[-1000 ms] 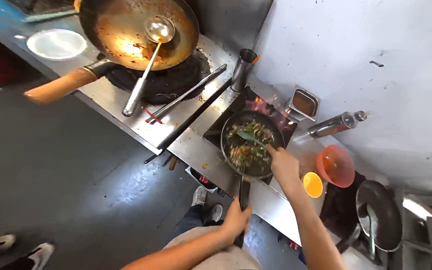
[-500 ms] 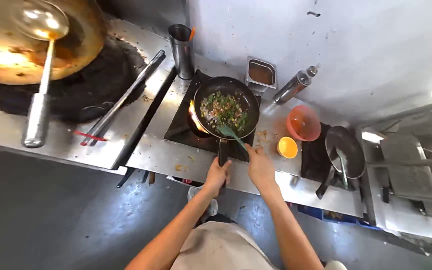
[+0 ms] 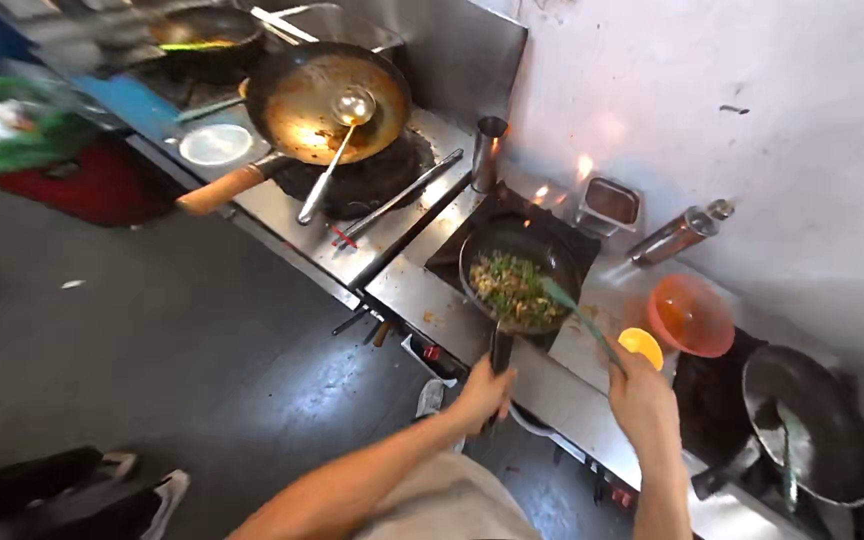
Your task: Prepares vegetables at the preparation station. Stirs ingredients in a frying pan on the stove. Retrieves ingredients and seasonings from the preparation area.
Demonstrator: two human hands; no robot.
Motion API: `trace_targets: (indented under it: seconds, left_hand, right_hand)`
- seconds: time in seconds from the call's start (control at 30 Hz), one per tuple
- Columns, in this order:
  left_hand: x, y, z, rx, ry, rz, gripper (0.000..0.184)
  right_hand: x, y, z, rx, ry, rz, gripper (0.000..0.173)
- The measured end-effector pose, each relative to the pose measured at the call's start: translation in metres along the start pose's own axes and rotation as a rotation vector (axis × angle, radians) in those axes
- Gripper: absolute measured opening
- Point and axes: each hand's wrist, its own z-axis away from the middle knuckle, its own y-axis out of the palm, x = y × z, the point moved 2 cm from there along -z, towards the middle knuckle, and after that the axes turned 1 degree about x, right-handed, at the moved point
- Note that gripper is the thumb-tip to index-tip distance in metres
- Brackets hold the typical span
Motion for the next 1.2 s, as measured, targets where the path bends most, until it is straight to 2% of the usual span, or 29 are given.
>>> trace_targets:
  seconds: [0.07,0.1,0.2,0.3,0.47,0.57,0.67,0.77,0.87,1.0,1.1,1.2]
  left_hand:
    - [-0.015,0.0,-0.021,-0.017,0.037,0.024,0.029]
    - [-0.012,0.002,-0.012,-0.011,0.049,0.051,0.027]
    - [0.014,-0.003,0.031,-0.008,0.046,0.087,0.03]
    - [0.028,-0.013,0.012,-0.015,0.019,0.05,0.03]
    - [0.015,-0.025,-0.042,0.049,0.034,-0.012,0.024]
    - [0.013,-0.032,-0.077,0.089,0.057,-0.057,0.027]
    - [-0.005,-0.03,-0.096,0.11,0.052,-0.068,0.036]
    - [-0.003,-0.044,-0.1,0.166,0.071,-0.056,0.052]
    - [0.014,-0.087,-0.067,0.194,0.021,-0.187,0.06]
    - [0.056,-0.193,-0.018,0.171,-0.062,-0.418,0.05]
    - [0.089,-0.293,0.006,0.049,-0.168,-0.489,0.049]
    - [0.1,-0.393,0.017,-0.083,-0.215,-0.57,0.048]
  right_hand:
    - [-0.004,0.001,0.0,0.007,0.018,-0.007,0.04]
    - [-0.007,-0.002,0.005,0.0,0.023,-0.003,0.04]
    - [-0.016,-0.008,0.019,-0.057,-0.029,-0.064,0.041]
    - [-0.022,0.016,0.023,-0.042,-0.082,-0.188,0.04]
    - [0.004,0.059,-0.054,0.028,0.041,-0.185,0.041]
    - [0.029,0.098,-0.103,0.069,0.093,-0.176,0.045]
    - [0.048,0.124,-0.119,0.138,0.125,-0.178,0.053]
    - [0.057,0.134,-0.11,0.153,0.147,-0.209,0.058]
    - [0.058,0.147,-0.106,0.137,0.181,-0.343,0.064]
    - [0.073,0.155,-0.104,0.07,0.251,-0.525,0.058]
    - [0.098,0.154,-0.099,0.037,0.289,-0.386,0.058]
    - [0.121,0.161,-0.098,-0.006,0.346,-0.183,0.058]
